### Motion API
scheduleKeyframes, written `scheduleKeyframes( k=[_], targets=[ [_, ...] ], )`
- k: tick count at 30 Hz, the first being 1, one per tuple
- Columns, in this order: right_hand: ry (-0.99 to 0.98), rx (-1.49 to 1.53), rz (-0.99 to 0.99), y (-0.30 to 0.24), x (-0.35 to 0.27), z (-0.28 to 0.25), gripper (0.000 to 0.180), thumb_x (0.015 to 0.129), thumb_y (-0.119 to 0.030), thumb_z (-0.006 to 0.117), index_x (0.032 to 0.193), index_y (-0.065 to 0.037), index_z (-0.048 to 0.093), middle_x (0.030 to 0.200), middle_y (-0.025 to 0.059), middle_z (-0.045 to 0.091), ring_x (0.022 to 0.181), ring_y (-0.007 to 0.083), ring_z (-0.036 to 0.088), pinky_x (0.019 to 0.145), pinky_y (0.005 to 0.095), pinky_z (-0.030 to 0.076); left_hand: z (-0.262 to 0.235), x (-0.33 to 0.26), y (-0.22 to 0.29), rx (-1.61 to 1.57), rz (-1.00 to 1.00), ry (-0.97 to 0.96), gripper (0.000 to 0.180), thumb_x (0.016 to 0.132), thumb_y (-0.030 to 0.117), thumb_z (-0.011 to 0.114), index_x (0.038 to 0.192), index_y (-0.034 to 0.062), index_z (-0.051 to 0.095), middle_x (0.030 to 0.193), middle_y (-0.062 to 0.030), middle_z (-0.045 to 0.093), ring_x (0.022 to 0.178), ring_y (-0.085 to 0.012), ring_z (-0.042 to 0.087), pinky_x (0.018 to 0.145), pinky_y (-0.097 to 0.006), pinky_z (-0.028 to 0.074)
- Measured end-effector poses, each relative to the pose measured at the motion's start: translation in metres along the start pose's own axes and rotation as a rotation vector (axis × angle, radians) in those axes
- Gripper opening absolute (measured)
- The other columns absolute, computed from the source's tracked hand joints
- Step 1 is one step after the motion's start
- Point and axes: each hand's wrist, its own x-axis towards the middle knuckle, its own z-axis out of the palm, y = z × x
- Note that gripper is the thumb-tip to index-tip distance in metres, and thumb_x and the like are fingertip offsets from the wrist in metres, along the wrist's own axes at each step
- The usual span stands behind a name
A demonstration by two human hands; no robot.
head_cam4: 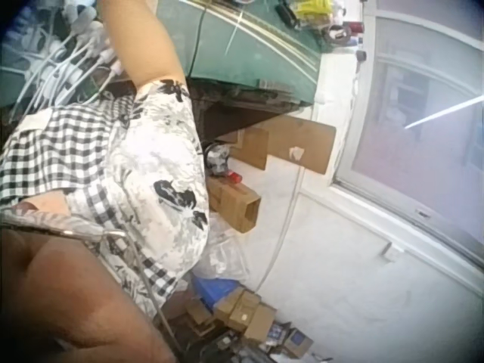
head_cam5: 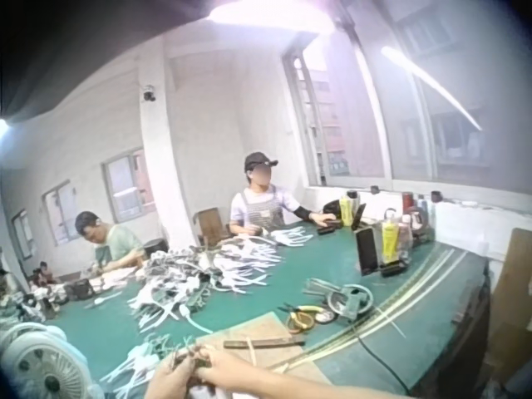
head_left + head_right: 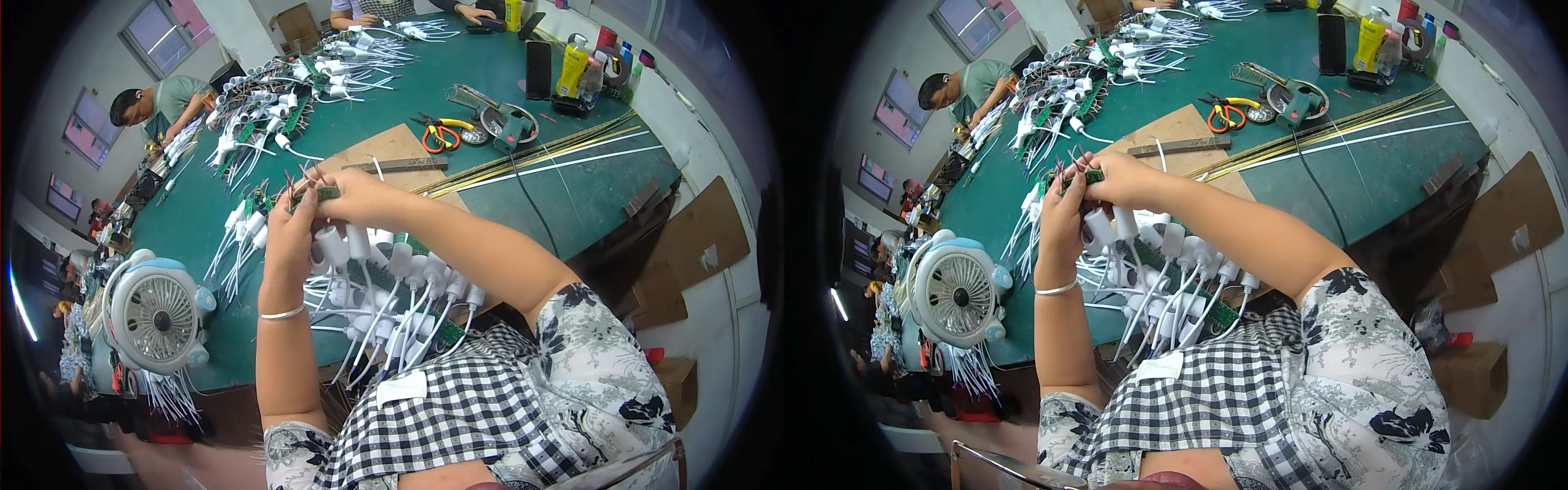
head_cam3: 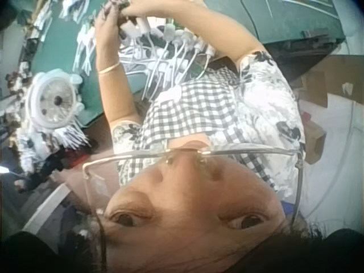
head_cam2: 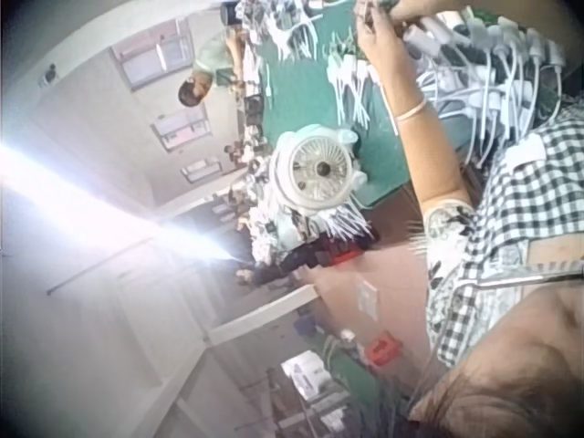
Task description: The person assembles electronic modules onto a green printed circuit board by hand, connecting wires and plastic components.
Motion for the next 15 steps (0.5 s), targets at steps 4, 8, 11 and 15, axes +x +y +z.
scheduleKeyframes(
  k=[4, 8, 11, 15],
  targets=[
    [0.185, -0.41, -0.163, 0.023, 0.034, 0.016, 0.026, 0.081, -0.015, 0.057, 0.104, -0.003, 0.062, 0.09, 0.0165, 0.066, 0.082, 0.027, 0.063, 0.072, 0.035, 0.049, -0.022, 0.01, -0.02, 0.005, 0.003, 0.184, 0.03, 0.095, 0.019, 0.049, 0.116, -0.001, 0.055, 0.101, -0.0075, 0.062, 0.087, -0.0126, 0.06, 0.076, -0.026, 0.048],
    [0.361, -0.548, -0.253, 0.03, 0.051, 0.038, 0.026, 0.079, -0.016, 0.056, 0.101, -0.004, 0.063, 0.088, 0.0227, 0.063, 0.083, 0.0383, 0.061, 0.074, 0.0423, 0.049, -0.036, 0.008, -0.017, 0.295, 0.184, 0.333, 0.03, 0.093, 0.022, 0.053, 0.112, -0.0011, 0.059, 0.097, -0.0044, 0.062, 0.085, -0.0095, 0.056, 0.077, -0.023, 0.044],
    [0.343, -0.351, -0.302, 0.02, 0.075, 0.05, 0.023, 0.081, -0.015, 0.056, 0.099, -0.002, 0.062, 0.085, 0.0205, 0.065, 0.078, 0.0309, 0.063, 0.071, 0.0384, 0.05, -0.045, 0.015, 0.017, 0.573, 0.236, 0.341, 0.027, 0.092, 0.021, 0.055, 0.109, 0.0011, 0.063, 0.096, -0.0045, 0.063, 0.085, -0.0098, 0.054, 0.076, -0.022, 0.043],
    [0.219, 0.515, -0.259, -0.019, 0.121, 0.102, 0.017, 0.089, -0.012, 0.053, 0.103, -0.002, 0.053, 0.086, 0.0103, 0.062, 0.072, 0.0201, 0.062, 0.061, 0.0325, 0.05, -0.088, 0.035, 0.106, 0.941, 0.275, 0.181, 0.05, 0.087, 0.028, 0.058, 0.128, 0.0012, 0.047, 0.102, -0.0094, 0.062, 0.089, -0.0122, 0.057, 0.077, -0.027, 0.047]
  ],
)
